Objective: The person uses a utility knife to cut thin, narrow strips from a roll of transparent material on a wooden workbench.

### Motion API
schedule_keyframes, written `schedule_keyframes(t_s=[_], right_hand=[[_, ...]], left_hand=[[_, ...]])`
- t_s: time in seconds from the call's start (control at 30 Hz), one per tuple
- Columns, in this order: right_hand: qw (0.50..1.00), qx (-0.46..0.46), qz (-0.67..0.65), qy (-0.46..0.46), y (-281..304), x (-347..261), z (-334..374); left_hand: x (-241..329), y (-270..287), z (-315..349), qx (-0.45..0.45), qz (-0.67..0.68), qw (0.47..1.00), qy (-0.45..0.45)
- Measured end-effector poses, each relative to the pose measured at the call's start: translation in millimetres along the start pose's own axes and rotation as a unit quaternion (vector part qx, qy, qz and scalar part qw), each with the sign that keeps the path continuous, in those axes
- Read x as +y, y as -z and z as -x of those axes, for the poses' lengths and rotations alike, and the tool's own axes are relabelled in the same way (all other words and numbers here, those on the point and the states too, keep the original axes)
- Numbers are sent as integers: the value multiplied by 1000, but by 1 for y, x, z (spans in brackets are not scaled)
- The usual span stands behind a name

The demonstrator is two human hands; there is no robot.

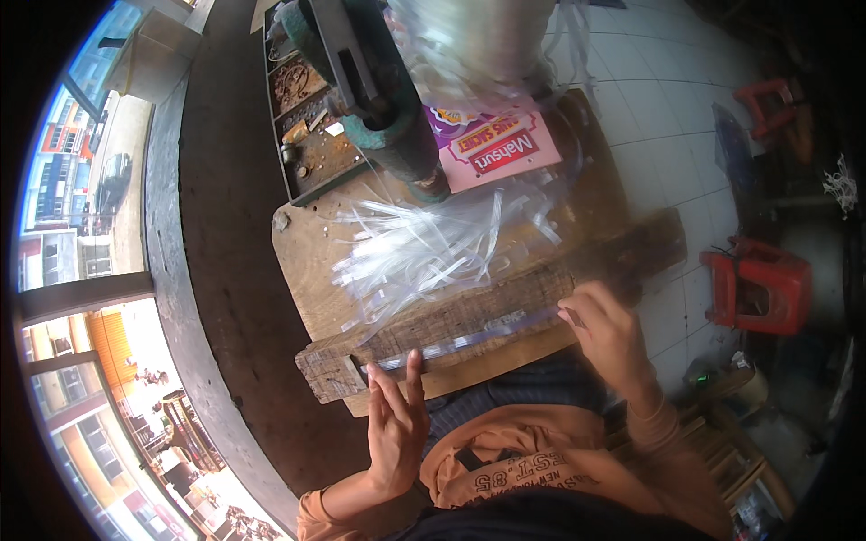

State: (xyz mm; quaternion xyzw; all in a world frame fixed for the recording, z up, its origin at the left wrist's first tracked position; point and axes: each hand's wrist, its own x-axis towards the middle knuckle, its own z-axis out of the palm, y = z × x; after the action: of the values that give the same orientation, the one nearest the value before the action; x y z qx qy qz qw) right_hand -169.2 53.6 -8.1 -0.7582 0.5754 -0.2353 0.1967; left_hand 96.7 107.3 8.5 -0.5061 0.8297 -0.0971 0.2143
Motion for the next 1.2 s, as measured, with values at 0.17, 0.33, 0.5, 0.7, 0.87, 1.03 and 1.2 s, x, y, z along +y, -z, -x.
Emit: schedule_keyframes(t_s=[0.17,0.33,0.5,0.7,0.87,1.03,1.2], right_hand=[[998,-50,25,16,5,0,-3],[996,-81,36,26,10,-1,-5],[994,-53,68,67,10,-1,-6],[992,-41,106,50,23,-4,-21],[982,-159,34,-100,45,5,-42],[965,-201,58,-157,58,25,-55],[962,-208,59,-166,60,33,-57]], left_hand=[[2,0,-1,-8,-15,1000,-5],[1,1,-1,-8,-5,1000,-4],[1,3,-2,-4,-9,1000,-9],[-2,5,-2,-8,15,1000,-12],[-6,2,0,-7,-66,997,-37],[-9,1,0,-3,-42,998,-45],[-9,2,-1,-7,-10,999,-44]])
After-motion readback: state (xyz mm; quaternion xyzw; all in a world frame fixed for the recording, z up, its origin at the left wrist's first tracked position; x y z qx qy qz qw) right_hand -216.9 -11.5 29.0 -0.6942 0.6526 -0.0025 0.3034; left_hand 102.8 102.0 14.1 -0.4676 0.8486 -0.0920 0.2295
